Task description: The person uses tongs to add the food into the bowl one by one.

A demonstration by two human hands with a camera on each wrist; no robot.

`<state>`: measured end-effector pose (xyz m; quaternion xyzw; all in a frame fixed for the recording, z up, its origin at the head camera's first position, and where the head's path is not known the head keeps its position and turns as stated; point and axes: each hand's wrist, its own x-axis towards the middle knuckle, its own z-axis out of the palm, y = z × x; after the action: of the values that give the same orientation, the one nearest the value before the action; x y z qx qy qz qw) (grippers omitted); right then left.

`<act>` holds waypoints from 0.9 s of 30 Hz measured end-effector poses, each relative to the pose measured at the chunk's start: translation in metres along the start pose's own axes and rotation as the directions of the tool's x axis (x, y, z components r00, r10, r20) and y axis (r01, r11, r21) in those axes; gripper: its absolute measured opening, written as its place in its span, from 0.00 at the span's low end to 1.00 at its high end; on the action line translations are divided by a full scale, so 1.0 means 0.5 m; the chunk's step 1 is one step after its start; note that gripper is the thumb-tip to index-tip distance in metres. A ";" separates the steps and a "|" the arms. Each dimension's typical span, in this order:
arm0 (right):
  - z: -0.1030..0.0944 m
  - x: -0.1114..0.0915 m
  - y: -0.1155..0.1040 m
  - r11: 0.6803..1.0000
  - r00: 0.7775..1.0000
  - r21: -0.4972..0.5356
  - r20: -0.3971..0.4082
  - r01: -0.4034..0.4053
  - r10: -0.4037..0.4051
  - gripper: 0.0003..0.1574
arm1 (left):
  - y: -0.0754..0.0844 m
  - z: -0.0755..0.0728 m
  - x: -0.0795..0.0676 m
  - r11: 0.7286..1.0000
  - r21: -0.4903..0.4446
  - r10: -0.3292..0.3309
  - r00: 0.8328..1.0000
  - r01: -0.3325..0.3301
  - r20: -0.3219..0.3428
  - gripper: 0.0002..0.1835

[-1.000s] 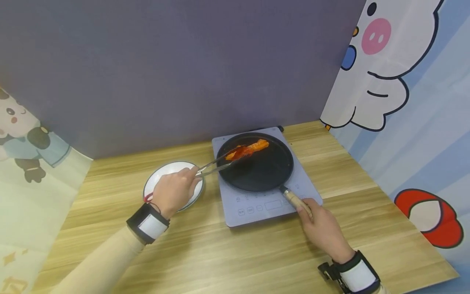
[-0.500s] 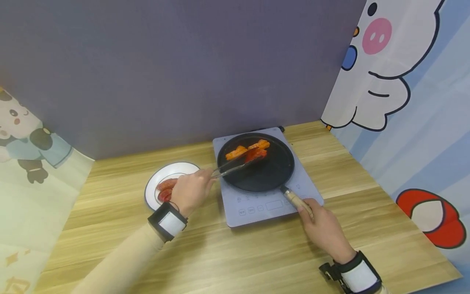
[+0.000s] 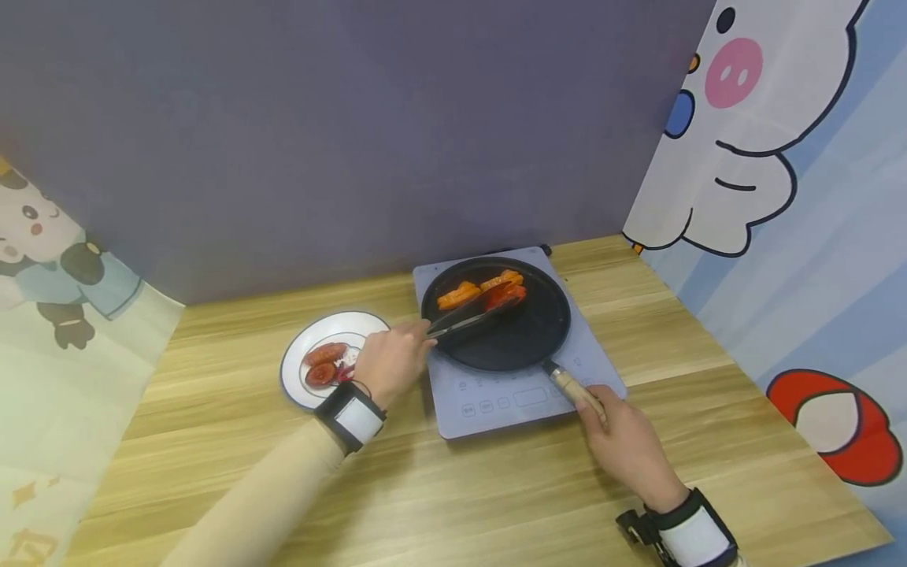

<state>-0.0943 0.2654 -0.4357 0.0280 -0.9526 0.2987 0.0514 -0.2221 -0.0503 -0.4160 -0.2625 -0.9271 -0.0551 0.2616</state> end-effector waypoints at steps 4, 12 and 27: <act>0.000 -0.001 -0.001 1.000 1.000 0.003 -0.004 0.004 -0.004 0.23 | 0.008 0.007 0.008 1.000 0.020 0.004 1.000 -0.004 0.002 0.11; -0.001 -0.002 0.001 1.000 1.000 0.009 -0.006 -0.002 0.002 0.23 | 0.021 0.018 0.026 0.999 0.023 0.023 1.000 -0.022 -0.020 0.10; -0.002 -0.001 -0.002 1.000 1.000 0.015 -0.006 0.013 -0.013 0.21 | 0.038 0.008 0.013 0.999 0.025 -0.042 0.999 0.041 0.033 0.12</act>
<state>-0.0937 0.2653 -0.4346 0.0339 -0.9499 0.3058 0.0560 -0.2189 -0.0301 -0.4169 -0.2411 -0.9372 -0.0450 0.2480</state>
